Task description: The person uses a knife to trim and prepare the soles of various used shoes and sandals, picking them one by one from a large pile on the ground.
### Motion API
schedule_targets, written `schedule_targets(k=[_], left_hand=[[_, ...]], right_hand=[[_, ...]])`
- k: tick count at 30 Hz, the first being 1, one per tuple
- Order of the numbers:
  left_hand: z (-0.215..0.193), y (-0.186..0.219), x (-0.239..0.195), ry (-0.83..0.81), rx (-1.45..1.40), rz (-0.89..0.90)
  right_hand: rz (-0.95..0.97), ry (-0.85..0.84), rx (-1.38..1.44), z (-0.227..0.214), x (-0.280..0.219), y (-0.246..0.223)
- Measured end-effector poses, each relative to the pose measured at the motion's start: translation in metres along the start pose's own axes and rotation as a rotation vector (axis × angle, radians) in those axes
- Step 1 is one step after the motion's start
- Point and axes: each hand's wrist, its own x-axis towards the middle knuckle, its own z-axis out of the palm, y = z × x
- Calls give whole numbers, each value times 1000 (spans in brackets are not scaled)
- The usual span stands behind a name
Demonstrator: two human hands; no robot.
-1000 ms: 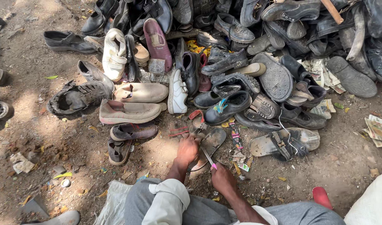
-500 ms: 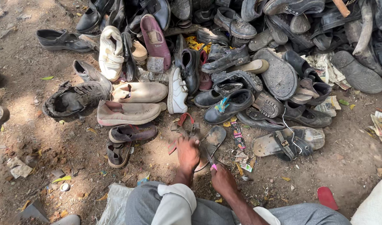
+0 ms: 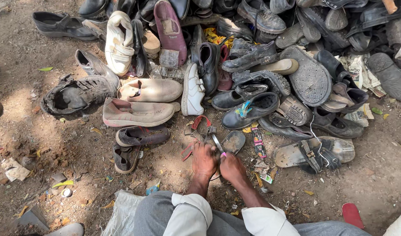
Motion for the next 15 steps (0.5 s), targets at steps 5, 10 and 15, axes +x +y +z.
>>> schedule_targets(k=[5,10,15], left_hand=[[4,-3,0,48,-35,-15],[7,-4,1,104,-76,-13],[1,-1,-3,112,-102,22]], right_hand=[[8,7,50,14,-15,8],[26,-4,31,25,-45,23],[49,-110,189,20,16,18]])
